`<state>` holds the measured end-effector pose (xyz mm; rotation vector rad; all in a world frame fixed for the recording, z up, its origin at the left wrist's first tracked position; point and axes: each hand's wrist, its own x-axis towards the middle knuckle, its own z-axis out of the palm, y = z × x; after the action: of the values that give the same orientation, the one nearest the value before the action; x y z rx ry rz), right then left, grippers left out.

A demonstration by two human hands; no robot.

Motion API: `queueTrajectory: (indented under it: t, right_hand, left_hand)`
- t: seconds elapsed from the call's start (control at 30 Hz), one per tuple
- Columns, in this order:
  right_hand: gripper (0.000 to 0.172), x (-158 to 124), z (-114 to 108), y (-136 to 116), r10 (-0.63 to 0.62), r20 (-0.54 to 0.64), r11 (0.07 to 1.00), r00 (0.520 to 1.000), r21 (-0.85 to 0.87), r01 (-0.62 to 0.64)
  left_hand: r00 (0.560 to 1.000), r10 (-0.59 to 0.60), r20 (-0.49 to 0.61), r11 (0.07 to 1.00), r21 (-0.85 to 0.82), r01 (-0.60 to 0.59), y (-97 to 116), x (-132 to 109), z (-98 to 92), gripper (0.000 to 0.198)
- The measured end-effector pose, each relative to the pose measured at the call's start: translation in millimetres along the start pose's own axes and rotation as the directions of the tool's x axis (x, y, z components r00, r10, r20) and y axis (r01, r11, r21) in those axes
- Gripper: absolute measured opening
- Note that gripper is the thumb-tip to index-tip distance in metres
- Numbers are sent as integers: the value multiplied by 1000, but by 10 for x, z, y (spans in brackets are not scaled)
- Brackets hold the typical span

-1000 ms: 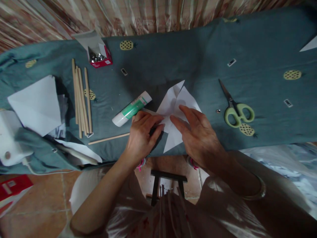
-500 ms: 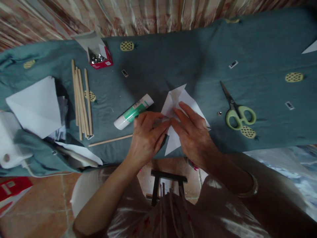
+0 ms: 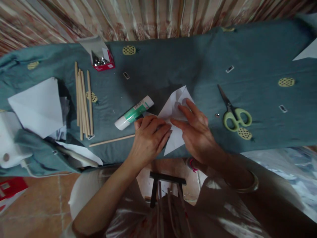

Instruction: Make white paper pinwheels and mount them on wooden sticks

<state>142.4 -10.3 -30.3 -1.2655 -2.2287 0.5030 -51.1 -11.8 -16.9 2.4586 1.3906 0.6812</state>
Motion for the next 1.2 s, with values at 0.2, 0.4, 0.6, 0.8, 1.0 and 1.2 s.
queueTrajectory:
  t: [0.2, 0.4, 0.6, 0.8, 1.0, 1.2]
  right_hand:
    - [45, 3, -329, 88, 34, -42, 999, 999, 1, -34]
    - [36, -58, -521, 144, 157, -86, 987, 984, -4, -158]
    - [33, -124, -525, 151, 172, -68, 985, 983, 9, -172]
    - [34, -59, -525, 259, 204, -93, 979, 975, 45, -200]
    - [42, 74, -434, 282, 392, -18, 896, 920, 234, -377]
    - [34, 38, -433, 267, 537, -2, 758, 843, 441, -482]
  left_hand:
    - [1000, -14, 4, 999, 31, 14, 32, -2, -7, 19]
    - [1000, -14, 8, 999, 38, 14, 67, -23, -4, 20]
    - [1000, -16, -4, 999, 35, 16, 78, -19, 13, 22]
    - [999, -20, -34, 1000, 22, 21, 53, -7, 55, 22]
    - [999, -20, -50, 999, 30, 22, 61, 35, 90, 20]
    - [994, 59, -91, 998, -4, -60, 194, 54, 94, 23]
